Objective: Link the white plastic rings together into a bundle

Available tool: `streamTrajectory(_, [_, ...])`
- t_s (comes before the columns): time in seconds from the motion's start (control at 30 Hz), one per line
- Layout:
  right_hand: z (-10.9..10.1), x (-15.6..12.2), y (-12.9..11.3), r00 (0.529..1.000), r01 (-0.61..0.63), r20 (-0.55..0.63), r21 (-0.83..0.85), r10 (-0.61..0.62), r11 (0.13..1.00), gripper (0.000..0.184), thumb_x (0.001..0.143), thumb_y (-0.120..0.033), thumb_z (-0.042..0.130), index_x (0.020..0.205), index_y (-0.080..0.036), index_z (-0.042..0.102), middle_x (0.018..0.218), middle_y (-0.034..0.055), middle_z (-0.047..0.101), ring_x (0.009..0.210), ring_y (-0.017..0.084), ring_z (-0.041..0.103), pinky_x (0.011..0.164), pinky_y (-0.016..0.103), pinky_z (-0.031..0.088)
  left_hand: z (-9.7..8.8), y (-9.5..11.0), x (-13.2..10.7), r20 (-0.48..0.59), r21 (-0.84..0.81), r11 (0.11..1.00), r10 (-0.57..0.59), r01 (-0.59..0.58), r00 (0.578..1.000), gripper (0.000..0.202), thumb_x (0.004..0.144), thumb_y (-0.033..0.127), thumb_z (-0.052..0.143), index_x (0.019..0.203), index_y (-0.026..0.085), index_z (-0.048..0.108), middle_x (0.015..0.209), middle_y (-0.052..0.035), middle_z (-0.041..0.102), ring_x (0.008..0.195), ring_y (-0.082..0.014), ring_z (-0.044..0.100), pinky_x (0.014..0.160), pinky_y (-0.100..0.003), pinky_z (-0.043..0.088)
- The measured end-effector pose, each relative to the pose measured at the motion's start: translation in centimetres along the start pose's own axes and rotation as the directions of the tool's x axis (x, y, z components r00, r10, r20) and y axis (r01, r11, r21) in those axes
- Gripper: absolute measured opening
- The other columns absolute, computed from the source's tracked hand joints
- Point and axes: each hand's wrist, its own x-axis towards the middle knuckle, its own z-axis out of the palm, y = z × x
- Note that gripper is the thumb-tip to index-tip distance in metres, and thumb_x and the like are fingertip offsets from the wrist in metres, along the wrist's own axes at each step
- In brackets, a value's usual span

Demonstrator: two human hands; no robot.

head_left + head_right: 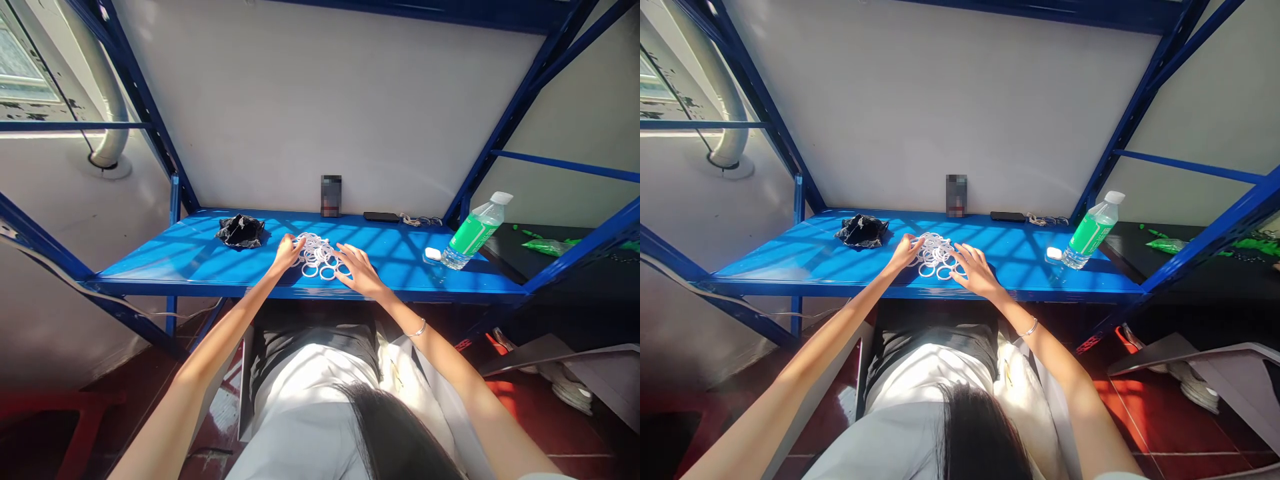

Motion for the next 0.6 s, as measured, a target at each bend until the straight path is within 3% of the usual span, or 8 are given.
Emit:
streamTrajectory(0.17, [1.5, 2.7, -2.7, 0.999, 0.036, 0.032, -0.026, -0.035, 0.999, 0.062, 0.095, -0.044, 0.054, 0.152, -0.024, 0.04, 0.16, 0.01, 0.034, 0.149, 0.034, 0.028, 0.12, 0.055, 0.025, 1.6, 0.1, -1.1, 0.023, -0.086, 0.996, 0.034, -0.032, 0.999, 0.045, 0.087, 0.053, 0.061, 0.109, 0.015, 0.053, 0.118, -0.0211, 0.062, 0.121, -0.0357, 0.058, 0.099, -0.044, 0.044])
streamTrajectory(0.3, [3.3, 7.5, -5.5, 0.996, 0.066, 0.068, -0.054, -0.062, 0.996, 0.068, 0.095, -0.047, 0.052, 0.155, -0.017, 0.035, 0.162, 0.0127, 0.03, 0.151, 0.033, 0.021, 0.123, 0.055, 0.015, 0.5, 0.2, -0.5, -0.085, -0.353, 0.932, -0.116, 0.079, 0.99, 0.052, 0.09, 0.06, 0.055, 0.117, 0.017, 0.046, 0.115, -0.0175, 0.064, 0.109, -0.0319, 0.065, 0.088, -0.04, 0.05])
streamTrajectory(0.47, [5.4, 12.6, -7.0, 0.979, 0.078, 0.194, -0.092, -0.059, 0.993, 0.074, 0.096, -0.047, 0.049, 0.158, -0.014, 0.025, 0.164, 0.0115, 0.026, 0.152, 0.037, 0.016, 0.122, 0.061, 0.011, -1.5, -0.4, 1.2, -0.276, -0.511, 0.831, -0.402, 0.221, 0.873, 0.038, 0.089, 0.056, 0.059, 0.095, 0.02, 0.048, 0.106, -0.0135, 0.066, 0.112, -0.0289, 0.063, 0.093, -0.037, 0.049])
streamTrajectory(0.6, [6.4, 13.7, -6.9, 0.954, 0.044, 0.299, -0.157, 0.005, 0.987, 0.067, 0.096, -0.05, 0.048, 0.153, -0.017, 0.038, 0.163, 0.0138, 0.027, 0.15, 0.041, 0.018, 0.118, 0.067, 0.014, -1.7, -0.4, 1.6, -0.27, -0.593, 0.777, -0.438, 0.211, 0.857, 0.035, 0.088, 0.053, 0.059, 0.093, 0.021, 0.049, 0.099, -0.0094, 0.067, 0.105, -0.0239, 0.066, 0.093, -0.035, 0.049])
